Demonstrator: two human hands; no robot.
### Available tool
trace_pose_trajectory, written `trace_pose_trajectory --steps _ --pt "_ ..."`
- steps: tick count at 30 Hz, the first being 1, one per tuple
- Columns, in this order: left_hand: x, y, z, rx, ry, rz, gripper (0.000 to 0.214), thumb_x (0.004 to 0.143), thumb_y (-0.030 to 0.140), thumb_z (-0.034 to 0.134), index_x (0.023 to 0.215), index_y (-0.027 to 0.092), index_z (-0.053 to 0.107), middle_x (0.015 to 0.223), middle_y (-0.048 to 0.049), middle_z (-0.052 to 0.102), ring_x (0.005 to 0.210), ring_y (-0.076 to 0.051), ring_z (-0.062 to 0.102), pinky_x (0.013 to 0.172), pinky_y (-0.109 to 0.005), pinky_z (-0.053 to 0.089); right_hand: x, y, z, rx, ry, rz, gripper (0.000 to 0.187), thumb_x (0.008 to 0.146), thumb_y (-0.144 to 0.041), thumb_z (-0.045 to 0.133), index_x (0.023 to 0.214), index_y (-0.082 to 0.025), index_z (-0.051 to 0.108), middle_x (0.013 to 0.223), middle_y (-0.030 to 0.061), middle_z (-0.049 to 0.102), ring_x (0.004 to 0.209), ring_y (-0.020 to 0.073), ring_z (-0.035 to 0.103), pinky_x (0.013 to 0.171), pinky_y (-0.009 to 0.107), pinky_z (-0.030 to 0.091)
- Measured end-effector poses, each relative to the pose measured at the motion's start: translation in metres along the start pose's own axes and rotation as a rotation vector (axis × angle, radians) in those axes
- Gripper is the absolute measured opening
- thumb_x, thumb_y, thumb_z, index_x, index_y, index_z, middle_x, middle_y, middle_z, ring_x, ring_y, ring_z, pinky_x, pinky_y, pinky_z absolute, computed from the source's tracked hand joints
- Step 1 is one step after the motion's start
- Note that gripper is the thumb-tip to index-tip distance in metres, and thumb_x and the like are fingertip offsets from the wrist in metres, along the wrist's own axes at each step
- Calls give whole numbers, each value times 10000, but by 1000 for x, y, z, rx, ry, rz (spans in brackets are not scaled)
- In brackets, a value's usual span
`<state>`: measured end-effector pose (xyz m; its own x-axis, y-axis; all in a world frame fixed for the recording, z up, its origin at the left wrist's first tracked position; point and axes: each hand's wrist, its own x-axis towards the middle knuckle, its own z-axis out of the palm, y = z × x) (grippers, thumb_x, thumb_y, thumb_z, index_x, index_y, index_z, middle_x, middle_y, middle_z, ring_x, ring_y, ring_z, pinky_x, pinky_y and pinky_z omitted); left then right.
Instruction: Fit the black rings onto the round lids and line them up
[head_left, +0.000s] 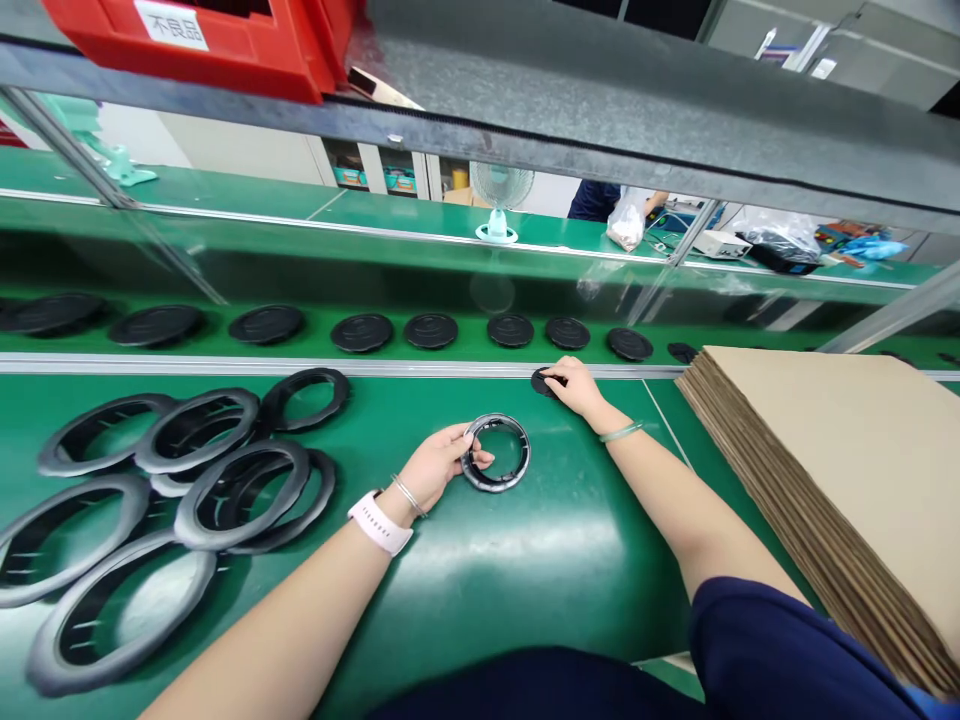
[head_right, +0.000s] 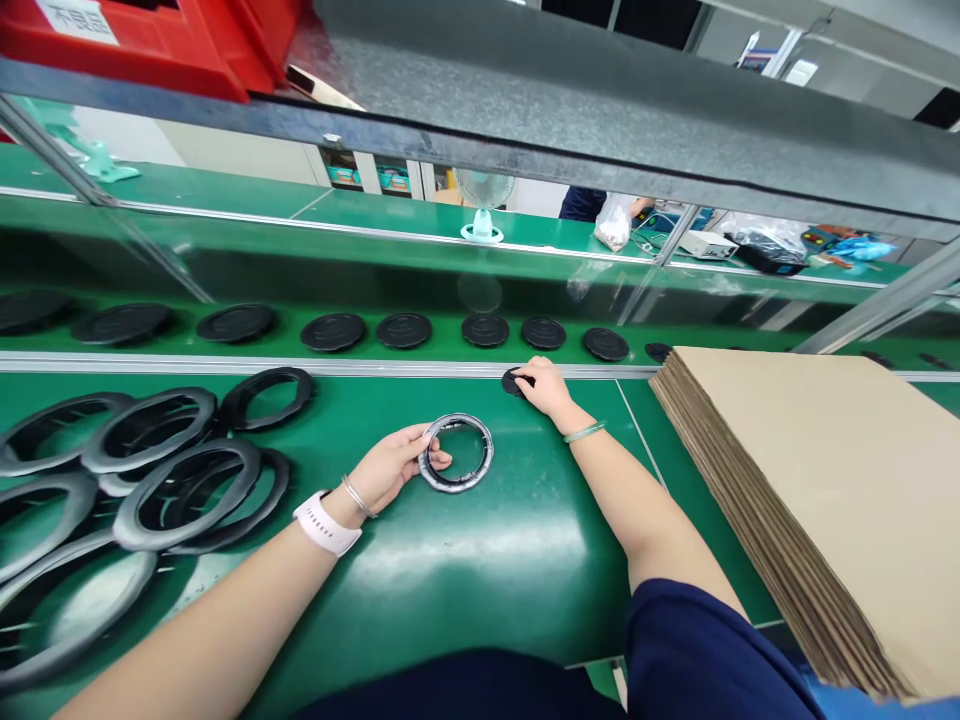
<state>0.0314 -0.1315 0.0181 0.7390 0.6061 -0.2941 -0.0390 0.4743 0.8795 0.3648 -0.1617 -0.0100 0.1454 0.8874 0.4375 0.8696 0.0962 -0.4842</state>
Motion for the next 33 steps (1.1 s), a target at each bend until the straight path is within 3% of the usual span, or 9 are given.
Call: trace_pose_trajectory --steps 2,4,7,12,15,18,23,28,33 --pt "-4 3 -1 37 -61 9 514 777 364 786 1211 155 609 964 -71 672 898 -221 718 852 -358 569 -2 -4 2 -13 39 47 191 872 -277 653 997 -210 782 903 76 640 936 240 545 898 415 458" --pt "-8 6 -1 61 -119 33 824 711 260 838 1435 256 445 1178 -92 637 984 -248 714 890 -390 567 -4 -10 4 4 76 142 159 833 -288 708 948 -215 789 908 71 639 939 240 547 905 419 460" --pt "-11 10 0 52 -135 60 1062 653 178 861 1521 360 277 1433 -127 519 986 -255 722 940 -460 560 -10 -21 8 34 128 280 108 787 -261 758 872 -204 790 895 67 651 929 239 569 898 410 463" --pt "-8 10 -4 46 -28 23 670 728 312 829 1322 188 545 1376 -164 602 998 -258 719 990 -483 538 -28 -44 11 35 174 329 56 799 -200 729 809 -189 783 883 76 664 887 240 591 862 402 467" --pt "-7 10 -8 76 -70 -20 607 672 267 871 1209 152 612 1262 -163 677 1023 -264 715 1006 -470 528 -35 -60 6 92 232 307 77 817 -215 713 799 -194 785 821 63 650 838 229 596 813 381 480" --pt "-7 9 -9 75 -100 -37 747 567 140 905 1242 173 588 1257 -153 681 1057 -289 706 998 -478 532 -37 -79 1 201 309 255 110 846 -283 703 835 -220 793 754 38 616 780 213 588 759 366 489" --pt "-6 4 -4 63 -17 1 803 575 146 889 1298 189 543 1269 -140 673 1035 -290 715 1006 -502 525 -42 -118 1 318 370 18 122 885 -329 705 932 -261 796 746 23 612 724 188 576 681 342 491" --pt "-2 -5 -2 152 -10 76 600 617 244 871 1118 169 550 1148 -87 702 1008 -252 715 995 -476 531 -53 -138 13 198 206 -198 145 935 -328 658 981 -270 783 772 38 659 734 185 599 703 346 510" --pt "0 -18 -8 423 91 220 696 598 264 878 1122 207 424 1109 -68 659 1037 -259 680 960 -466 532 -60 -144 24 67 91 -376 178 982 -280 579 985 -238 752 803 46 679 766 178 613 740 329 518"
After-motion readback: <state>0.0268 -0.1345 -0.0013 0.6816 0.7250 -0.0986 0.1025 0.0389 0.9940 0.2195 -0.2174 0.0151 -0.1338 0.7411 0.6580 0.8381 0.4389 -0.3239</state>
